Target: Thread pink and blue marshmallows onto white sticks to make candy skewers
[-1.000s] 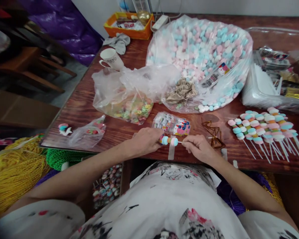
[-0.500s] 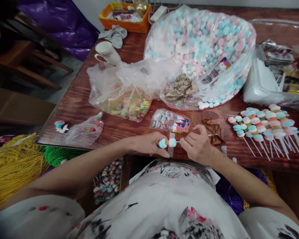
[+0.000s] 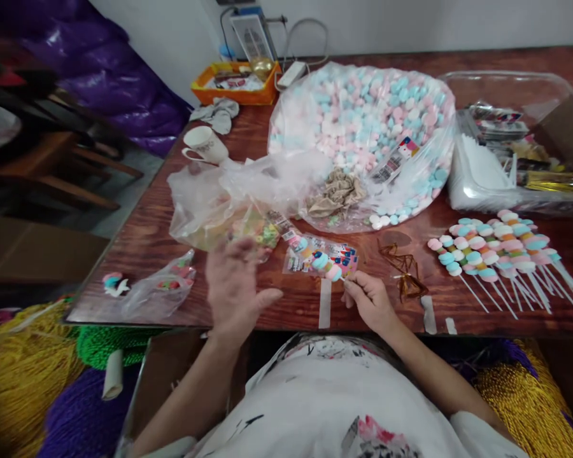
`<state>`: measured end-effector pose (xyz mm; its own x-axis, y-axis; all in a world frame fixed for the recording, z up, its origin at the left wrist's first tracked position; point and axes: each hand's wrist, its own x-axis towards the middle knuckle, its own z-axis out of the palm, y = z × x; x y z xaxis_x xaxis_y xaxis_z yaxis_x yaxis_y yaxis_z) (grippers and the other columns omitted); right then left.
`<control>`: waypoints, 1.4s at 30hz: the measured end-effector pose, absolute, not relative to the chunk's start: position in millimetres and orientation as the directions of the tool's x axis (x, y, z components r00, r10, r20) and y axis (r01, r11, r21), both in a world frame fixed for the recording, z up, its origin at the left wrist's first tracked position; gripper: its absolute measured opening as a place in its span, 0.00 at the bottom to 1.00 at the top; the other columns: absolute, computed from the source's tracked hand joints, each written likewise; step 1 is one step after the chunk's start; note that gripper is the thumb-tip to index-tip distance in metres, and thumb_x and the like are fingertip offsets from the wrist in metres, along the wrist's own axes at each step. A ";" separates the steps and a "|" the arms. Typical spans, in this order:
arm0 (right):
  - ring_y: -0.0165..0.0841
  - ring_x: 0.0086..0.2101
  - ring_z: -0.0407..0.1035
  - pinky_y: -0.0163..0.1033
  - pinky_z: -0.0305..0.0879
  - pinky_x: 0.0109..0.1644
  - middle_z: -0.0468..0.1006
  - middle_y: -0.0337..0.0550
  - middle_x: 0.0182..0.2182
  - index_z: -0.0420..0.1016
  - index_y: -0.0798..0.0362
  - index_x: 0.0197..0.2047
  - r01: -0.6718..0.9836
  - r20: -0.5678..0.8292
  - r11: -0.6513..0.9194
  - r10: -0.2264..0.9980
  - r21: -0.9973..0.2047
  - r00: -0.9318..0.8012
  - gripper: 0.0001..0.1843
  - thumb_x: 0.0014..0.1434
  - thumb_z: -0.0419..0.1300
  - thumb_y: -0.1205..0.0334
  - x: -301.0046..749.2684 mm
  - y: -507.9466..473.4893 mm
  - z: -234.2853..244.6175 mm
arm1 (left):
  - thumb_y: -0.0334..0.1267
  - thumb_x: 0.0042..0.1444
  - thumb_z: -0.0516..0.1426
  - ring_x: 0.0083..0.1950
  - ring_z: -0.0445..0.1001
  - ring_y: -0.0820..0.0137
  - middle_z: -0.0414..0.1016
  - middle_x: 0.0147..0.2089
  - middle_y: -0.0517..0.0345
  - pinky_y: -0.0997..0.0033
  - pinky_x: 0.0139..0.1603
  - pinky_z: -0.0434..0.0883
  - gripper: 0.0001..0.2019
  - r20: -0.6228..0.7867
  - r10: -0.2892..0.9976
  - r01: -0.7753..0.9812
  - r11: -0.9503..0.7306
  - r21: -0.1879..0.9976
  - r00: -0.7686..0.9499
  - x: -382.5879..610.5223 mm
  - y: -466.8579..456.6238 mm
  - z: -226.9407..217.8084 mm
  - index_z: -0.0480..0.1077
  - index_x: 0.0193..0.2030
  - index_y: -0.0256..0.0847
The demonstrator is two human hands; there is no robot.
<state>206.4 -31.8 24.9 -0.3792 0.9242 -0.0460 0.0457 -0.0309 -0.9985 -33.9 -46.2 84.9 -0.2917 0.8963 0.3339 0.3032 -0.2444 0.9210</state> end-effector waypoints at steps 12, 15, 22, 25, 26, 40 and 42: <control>0.31 0.23 0.69 0.39 0.65 0.30 0.76 0.38 0.21 0.75 0.50 0.30 0.024 0.110 0.117 0.974 -0.993 -0.200 0.06 0.58 0.61 0.59 181.7 -31.7 34.4 | 0.53 0.60 0.54 0.21 0.67 0.76 0.57 0.19 0.68 0.64 0.41 0.75 0.21 -0.205 0.978 -0.663 0.129 0.738 -0.038 7.2 22.8 114.7 0.58 0.24 0.40; 0.33 0.27 0.70 0.43 0.65 0.37 0.78 0.40 0.24 0.75 0.49 0.32 0.277 0.428 0.447 0.894 -0.851 -0.128 0.03 0.57 0.61 0.66 183.4 -29.9 35.7 | 0.54 0.61 0.53 0.22 0.65 0.77 0.55 0.20 0.68 0.68 0.39 0.74 0.22 -0.300 0.945 -0.761 0.101 0.640 -0.128 13.0 26.8 113.5 0.57 0.24 0.41; 0.32 0.26 0.67 0.40 0.61 0.35 0.75 0.39 0.22 0.72 0.51 0.35 0.479 0.587 0.581 0.794 -0.658 -0.158 0.06 0.58 0.58 0.71 185.4 -26.5 34.1 | 0.56 0.62 0.51 0.24 0.66 0.76 0.58 0.21 0.66 0.68 0.38 0.75 0.23 -0.350 0.933 -0.836 0.123 0.534 -0.086 4.9 25.1 100.1 0.58 0.24 0.40; 0.32 0.27 0.69 0.41 0.59 0.38 0.77 0.40 0.25 0.72 0.51 0.37 0.573 0.630 0.632 0.738 -0.521 -0.241 0.07 0.58 0.57 0.73 195.5 -19.1 31.3 | 0.59 0.60 0.51 0.25 0.68 0.74 0.61 0.22 0.64 0.65 0.36 0.75 0.24 -0.412 0.911 -0.800 0.244 0.547 -0.004 -3.4 21.7 95.7 0.60 0.24 0.39; 0.32 0.28 0.69 0.41 0.59 0.39 0.78 0.40 0.25 0.72 0.51 0.38 0.595 0.641 0.654 0.714 -0.468 -0.280 0.08 0.57 0.57 0.73 199.1 -16.4 30.1 | 0.59 0.60 0.51 0.25 0.68 0.73 0.61 0.22 0.63 0.63 0.36 0.76 0.25 -0.433 0.901 -0.788 0.280 0.548 0.019 -6.1 20.7 94.9 0.61 0.24 0.39; 0.32 0.29 0.72 0.43 0.59 0.40 0.80 0.40 0.27 0.72 0.51 0.41 0.497 0.622 0.778 0.616 -0.384 -0.483 0.12 0.56 0.57 0.75 200.1 -20.9 25.5 | 0.59 0.62 0.48 0.24 0.67 0.72 0.62 0.22 0.62 0.58 0.40 0.76 0.25 -0.461 0.887 -0.816 0.289 0.501 0.031 -4.2 13.6 83.5 0.61 0.23 0.39; 0.32 0.29 0.72 0.42 0.61 0.38 0.79 0.41 0.28 0.71 0.51 0.41 0.427 0.620 0.765 0.642 -0.482 -0.450 0.12 0.56 0.58 0.75 203.9 -22.1 22.7 | 0.57 0.63 0.46 0.24 0.67 0.73 0.62 0.21 0.62 0.59 0.40 0.76 0.25 -0.450 0.893 -0.819 0.262 0.510 0.005 -7.1 14.9 84.0 0.61 0.23 0.39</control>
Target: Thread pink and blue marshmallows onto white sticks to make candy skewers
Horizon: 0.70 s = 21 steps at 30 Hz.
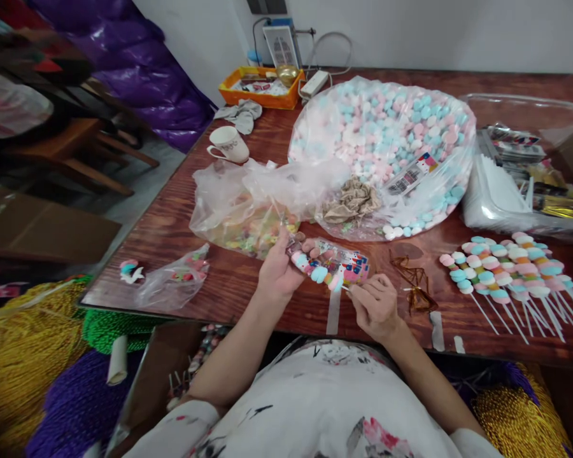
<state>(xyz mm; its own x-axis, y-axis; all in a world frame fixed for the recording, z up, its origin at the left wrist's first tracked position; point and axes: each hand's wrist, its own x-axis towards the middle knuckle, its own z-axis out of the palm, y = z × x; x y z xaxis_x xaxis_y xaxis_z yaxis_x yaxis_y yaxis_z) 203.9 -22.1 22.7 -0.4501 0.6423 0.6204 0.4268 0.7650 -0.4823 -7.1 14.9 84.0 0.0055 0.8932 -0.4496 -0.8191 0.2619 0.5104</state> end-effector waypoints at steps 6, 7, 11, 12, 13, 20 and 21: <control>0.34 0.29 0.70 0.42 0.63 0.36 0.77 0.41 0.26 0.72 0.51 0.39 0.580 0.503 0.587 0.802 -0.565 -0.322 0.07 0.59 0.58 0.71 227.3 -36.4 6.3 | 0.55 0.66 0.43 0.24 0.66 0.76 0.60 0.21 0.65 0.64 0.44 0.75 0.26 -0.293 0.878 -0.798 -0.149 0.584 -0.378 -37.8 23.8 94.8 0.62 0.23 0.40; 0.36 0.31 0.71 0.43 0.62 0.38 0.78 0.43 0.28 0.72 0.51 0.40 0.655 0.479 0.572 0.808 -0.494 -0.344 0.06 0.59 0.58 0.70 229.3 -38.6 6.8 | 0.54 0.66 0.42 0.24 0.66 0.76 0.60 0.21 0.65 0.64 0.45 0.75 0.26 -0.265 0.875 -0.787 -0.186 0.588 -0.405 -42.3 24.1 96.7 0.61 0.24 0.40; 0.49 0.51 0.67 0.53 0.59 0.49 0.79 0.52 0.45 0.73 0.52 0.50 0.800 0.423 0.500 0.837 -0.332 -0.347 0.15 0.58 0.61 0.62 218.8 -40.0 35.8 | 0.54 0.67 0.41 0.25 0.67 0.76 0.60 0.21 0.64 0.65 0.46 0.75 0.26 -0.258 0.884 -0.765 -0.155 0.625 -0.390 -41.5 21.5 99.6 0.61 0.23 0.39; 0.49 0.52 0.66 0.53 0.59 0.51 0.78 0.52 0.47 0.72 0.52 0.51 0.772 0.442 0.509 0.833 -0.381 -0.332 0.17 0.58 0.62 0.61 211.0 -37.8 48.0 | 0.54 0.66 0.42 0.25 0.67 0.76 0.60 0.21 0.64 0.65 0.47 0.75 0.26 -0.256 0.886 -0.758 -0.147 0.635 -0.386 -37.1 20.5 99.5 0.61 0.23 0.39; 0.47 0.51 0.66 0.52 0.59 0.52 0.78 0.51 0.46 0.72 0.51 0.51 0.709 0.455 0.534 0.828 -0.461 -0.328 0.17 0.58 0.61 0.62 201.2 -34.4 60.1 | 0.55 0.66 0.43 0.25 0.67 0.76 0.60 0.22 0.64 0.65 0.47 0.75 0.26 -0.249 0.890 -0.755 -0.145 0.639 -0.383 -31.8 19.4 99.3 0.61 0.23 0.39; 0.31 0.29 0.67 0.38 0.64 0.36 0.75 0.38 0.27 0.77 0.51 0.36 0.167 0.230 0.293 0.920 -0.942 -0.317 0.08 0.57 0.62 0.56 120.0 2.5 79.8 | 0.56 0.64 0.46 0.26 0.68 0.75 0.61 0.22 0.64 0.68 0.41 0.74 0.26 -0.065 0.928 -0.772 -0.265 0.578 -0.367 -5.5 9.1 103.4 0.62 0.24 0.38; 0.30 0.28 0.66 0.37 0.63 0.34 0.74 0.38 0.26 0.76 0.52 0.34 0.113 0.218 0.261 0.930 -0.959 -0.295 0.08 0.58 0.61 0.56 112.6 3.6 75.2 | 0.56 0.64 0.46 0.25 0.67 0.75 0.60 0.22 0.64 0.69 0.40 0.74 0.25 -0.046 0.923 -0.757 -0.283 0.588 -0.381 -4.8 7.6 103.9 0.62 0.24 0.39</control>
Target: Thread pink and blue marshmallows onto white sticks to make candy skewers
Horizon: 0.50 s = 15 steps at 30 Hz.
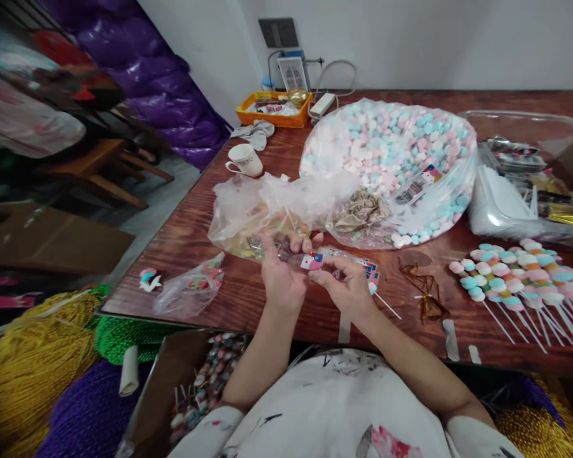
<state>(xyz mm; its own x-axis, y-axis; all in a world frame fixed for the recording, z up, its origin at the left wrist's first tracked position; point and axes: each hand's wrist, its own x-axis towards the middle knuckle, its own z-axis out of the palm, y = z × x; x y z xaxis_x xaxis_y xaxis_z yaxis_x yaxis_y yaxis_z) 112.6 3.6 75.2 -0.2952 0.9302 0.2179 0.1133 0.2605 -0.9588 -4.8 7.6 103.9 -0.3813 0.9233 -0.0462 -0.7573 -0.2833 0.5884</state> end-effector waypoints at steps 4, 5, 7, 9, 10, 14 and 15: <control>0.32 0.30 0.65 0.40 0.63 0.37 0.71 0.39 0.24 0.73 0.52 0.27 0.084 0.434 0.474 0.854 -0.877 -0.288 0.11 0.60 0.58 0.61 98.7 -6.5 64.1 | 0.53 0.65 0.46 0.18 0.56 0.78 0.49 0.16 0.69 0.76 0.31 0.70 0.23 -0.084 0.914 -0.756 -0.274 0.594 -0.398 -5.0 5.4 103.1 0.57 0.24 0.40; 0.33 0.31 0.66 0.41 0.64 0.39 0.71 0.40 0.24 0.72 0.52 0.26 0.115 0.507 0.561 0.805 -0.820 -0.307 0.11 0.60 0.58 0.63 98.7 -10.4 63.8 | 0.51 0.66 0.46 0.16 0.53 0.78 0.46 0.15 0.70 0.77 0.29 0.68 0.22 -0.117 0.921 -0.785 -0.244 0.570 -0.371 -5.2 6.0 102.4 0.56 0.24 0.40; 0.34 0.33 0.67 0.43 0.65 0.41 0.72 0.41 0.25 0.73 0.52 0.28 0.151 0.598 0.663 0.735 -0.733 -0.320 0.08 0.59 0.58 0.66 102.7 -17.0 64.5 | 0.49 0.67 0.46 0.16 0.49 0.79 0.44 0.15 0.71 0.78 0.27 0.67 0.22 -0.185 0.937 -0.847 -0.170 0.503 -0.298 -5.7 7.9 100.7 0.54 0.24 0.40; 0.34 0.34 0.69 0.43 0.67 0.41 0.73 0.41 0.27 0.73 0.51 0.31 0.139 0.628 0.662 0.745 -0.736 -0.225 0.06 0.59 0.57 0.68 112.5 -20.4 65.3 | 0.48 0.68 0.46 0.17 0.52 0.79 0.46 0.16 0.70 0.77 0.30 0.69 0.21 -0.238 0.934 -0.884 -0.138 0.446 -0.266 -7.8 9.6 97.9 0.54 0.24 0.40; 0.34 0.35 0.69 0.43 0.67 0.42 0.73 0.41 0.28 0.73 0.50 0.33 0.125 0.624 0.640 0.767 -0.758 -0.148 0.06 0.59 0.57 0.69 119.5 -20.6 65.7 | 0.47 0.68 0.45 0.18 0.54 0.79 0.47 0.16 0.70 0.76 0.33 0.71 0.21 -0.254 0.929 -0.894 -0.143 0.425 -0.269 -9.8 10.1 96.0 0.54 0.24 0.40; 0.36 0.40 0.70 0.44 0.68 0.44 0.75 0.43 0.37 0.73 0.48 0.45 0.167 0.546 0.537 0.838 -0.827 0.004 0.11 0.58 0.60 0.67 148.2 -10.5 70.6 | 0.48 0.69 0.42 0.24 0.64 0.78 0.56 0.20 0.66 0.68 0.42 0.74 0.22 -0.277 0.918 -0.913 -0.169 0.371 -0.283 -18.4 9.7 83.7 0.57 0.24 0.39; 0.36 0.42 0.70 0.44 0.68 0.45 0.74 0.45 0.41 0.71 0.48 0.49 0.207 0.538 0.536 0.841 -0.819 -0.049 0.16 0.57 0.62 0.66 152.3 -6.2 72.8 | 0.49 0.68 0.42 0.26 0.66 0.77 0.58 0.21 0.65 0.67 0.44 0.75 0.23 -0.285 0.922 -0.918 -0.146 0.369 -0.261 -18.8 9.6 80.4 0.58 0.24 0.39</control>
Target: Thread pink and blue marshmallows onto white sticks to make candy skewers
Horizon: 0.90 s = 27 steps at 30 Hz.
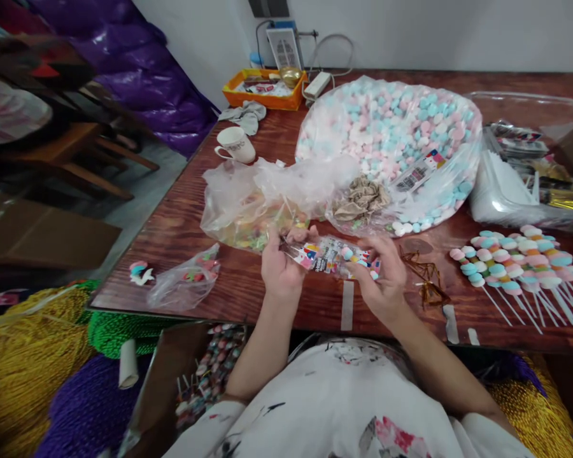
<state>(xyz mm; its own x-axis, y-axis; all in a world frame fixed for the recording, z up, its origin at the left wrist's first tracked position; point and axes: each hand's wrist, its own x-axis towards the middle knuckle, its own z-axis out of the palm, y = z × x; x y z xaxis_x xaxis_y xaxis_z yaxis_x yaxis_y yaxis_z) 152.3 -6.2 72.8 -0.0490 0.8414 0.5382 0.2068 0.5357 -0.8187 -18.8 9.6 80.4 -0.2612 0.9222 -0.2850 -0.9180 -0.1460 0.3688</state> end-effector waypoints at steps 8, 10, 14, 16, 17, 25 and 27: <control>0.33 0.39 0.71 0.41 0.61 0.44 0.78 0.43 0.37 0.76 0.50 0.39 0.416 0.585 0.811 0.585 -0.411 -0.562 0.10 0.57 0.56 0.70 147.8 20.0 77.3 | 0.60 0.62 0.46 0.36 0.75 0.67 0.71 0.30 0.56 0.60 0.44 0.75 0.26 -0.381 0.923 -0.877 0.146 0.459 -0.046 -0.9 2.8 72.1 0.66 0.30 0.38; 0.32 0.36 0.70 0.39 0.60 0.41 0.78 0.43 0.33 0.76 0.52 0.35 0.467 0.611 0.786 0.612 -0.404 -0.502 0.08 0.57 0.55 0.70 150.4 22.4 74.0 | 0.64 0.59 0.46 0.38 0.75 0.65 0.73 0.36 0.52 0.58 0.43 0.75 0.28 -0.357 0.934 -0.791 0.207 0.575 -0.015 0.7 -12.5 69.1 0.68 0.40 0.38; 0.33 0.30 0.66 0.38 0.57 0.37 0.74 0.43 0.25 0.72 0.52 0.24 0.672 0.548 0.645 0.732 -0.365 -0.404 0.11 0.57 0.56 0.67 156.1 23.0 71.1 | 0.50 0.55 0.60 0.43 0.73 0.68 0.69 0.47 0.54 0.61 0.48 0.73 0.26 -0.003 0.957 -0.179 -0.051 0.982 -0.289 -1.1 -54.3 56.4 0.61 0.58 0.47; 0.33 0.28 0.64 0.39 0.54 0.36 0.73 0.43 0.24 0.71 0.53 0.23 0.709 0.489 0.625 0.753 -0.325 -0.440 0.12 0.57 0.55 0.65 155.0 20.5 71.2 | 0.40 0.55 0.61 0.49 0.71 0.66 0.68 0.50 0.52 0.61 0.53 0.70 0.25 0.308 0.926 0.372 -0.212 0.904 -0.219 -4.6 -67.0 52.9 0.62 0.59 0.47; 0.33 0.28 0.64 0.39 0.53 0.35 0.73 0.43 0.24 0.72 0.53 0.24 0.714 0.460 0.627 0.757 -0.311 -0.464 0.11 0.57 0.55 0.65 153.7 18.5 71.4 | 0.37 0.57 0.60 0.51 0.70 0.65 0.68 0.50 0.51 0.61 0.54 0.69 0.23 0.393 0.915 0.573 -0.275 0.772 -0.090 -6.9 -69.2 52.9 0.63 0.59 0.46; 0.33 0.29 0.68 0.38 0.52 0.33 0.78 0.45 0.27 0.74 0.54 0.28 0.732 0.244 0.571 0.821 -0.371 -0.517 0.10 0.59 0.55 0.64 155.7 5.3 74.2 | 0.32 0.62 0.51 0.36 0.70 0.67 0.73 0.37 0.52 0.68 0.37 0.64 0.12 0.433 0.763 0.834 -0.550 0.047 0.479 -18.6 -56.0 62.6 0.70 0.50 0.43; 0.33 0.29 0.68 0.38 0.51 0.33 0.79 0.45 0.28 0.75 0.53 0.28 0.762 0.172 0.534 0.844 -0.366 -0.508 0.09 0.57 0.55 0.64 159.5 6.1 74.9 | 0.31 0.61 0.50 0.33 0.69 0.69 0.72 0.34 0.54 0.69 0.35 0.61 0.12 0.446 0.688 0.773 -0.634 -0.012 0.572 -17.0 -57.0 63.0 0.70 0.49 0.43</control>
<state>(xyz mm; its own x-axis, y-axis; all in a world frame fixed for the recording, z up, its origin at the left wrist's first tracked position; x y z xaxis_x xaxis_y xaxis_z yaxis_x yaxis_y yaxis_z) 159.5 6.1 74.9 -0.5083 0.8438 0.1721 0.7622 0.5338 -0.3662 -17.0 -57.0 63.0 0.5719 0.6885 0.4460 0.7730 -0.6343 -0.0120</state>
